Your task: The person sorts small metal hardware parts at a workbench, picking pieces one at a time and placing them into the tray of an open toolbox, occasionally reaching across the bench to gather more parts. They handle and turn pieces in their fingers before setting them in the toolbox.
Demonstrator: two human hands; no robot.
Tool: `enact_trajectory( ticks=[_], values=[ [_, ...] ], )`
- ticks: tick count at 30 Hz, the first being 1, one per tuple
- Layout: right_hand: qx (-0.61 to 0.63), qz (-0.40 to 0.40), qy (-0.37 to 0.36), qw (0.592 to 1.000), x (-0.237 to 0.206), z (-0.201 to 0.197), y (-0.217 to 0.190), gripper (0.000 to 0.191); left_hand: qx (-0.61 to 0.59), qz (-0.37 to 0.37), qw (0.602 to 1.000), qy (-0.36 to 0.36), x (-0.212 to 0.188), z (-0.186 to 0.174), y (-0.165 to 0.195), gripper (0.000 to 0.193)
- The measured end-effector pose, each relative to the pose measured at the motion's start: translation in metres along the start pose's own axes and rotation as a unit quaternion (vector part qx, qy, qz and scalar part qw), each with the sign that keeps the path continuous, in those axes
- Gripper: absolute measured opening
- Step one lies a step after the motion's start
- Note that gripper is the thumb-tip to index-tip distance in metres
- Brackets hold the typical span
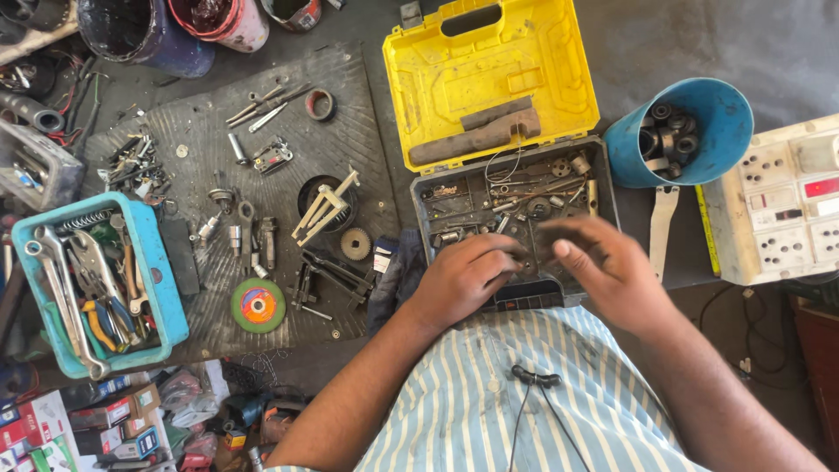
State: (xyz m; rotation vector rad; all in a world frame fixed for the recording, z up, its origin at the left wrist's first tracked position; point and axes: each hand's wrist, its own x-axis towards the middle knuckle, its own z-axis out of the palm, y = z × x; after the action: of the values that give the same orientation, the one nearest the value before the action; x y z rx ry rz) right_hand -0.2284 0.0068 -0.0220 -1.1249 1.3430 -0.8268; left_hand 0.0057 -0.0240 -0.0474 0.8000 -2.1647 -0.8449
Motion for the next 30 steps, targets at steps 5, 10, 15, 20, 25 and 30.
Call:
enact_trajectory(
  ticks=[5, 10, 15, 20, 25, 30],
  values=[
    [0.102, 0.13, -0.044, 0.985, 0.002, 0.008, 0.016, 0.034, -0.059, -0.018, 0.998, 0.021, -0.008, 0.0, -0.002, 0.024],
    [0.098, 0.105, -0.006, 0.99, 0.007, 0.012, 0.023, 0.043, -0.24, -0.158, 0.956, 0.059, -0.007, 0.016, -0.005, 0.025],
    [0.008, 0.044, 0.004, 0.999, 0.008, 0.016, 0.023, 0.03, -0.484, -0.324, 0.813, -0.019, 0.002, 0.014, -0.009, 0.033],
    [-0.275, -0.089, -0.006, 0.957, 0.007, 0.021, 0.024, 0.02, -0.147, -0.277, 0.945, -0.092, 0.015, -0.011, -0.01, 0.024],
    [-0.297, -0.042, 0.009, 0.954, 0.009, 0.02, 0.022, 0.02, -0.006, -0.279, 0.96, -0.038, 0.032, -0.063, -0.047, 0.019],
    [-0.296, -0.105, 0.032, 0.949, 0.008, 0.009, 0.018, 0.023, 0.181, -0.251, 0.942, 0.129, 0.085, -0.205, -0.136, 0.018]
  ],
)
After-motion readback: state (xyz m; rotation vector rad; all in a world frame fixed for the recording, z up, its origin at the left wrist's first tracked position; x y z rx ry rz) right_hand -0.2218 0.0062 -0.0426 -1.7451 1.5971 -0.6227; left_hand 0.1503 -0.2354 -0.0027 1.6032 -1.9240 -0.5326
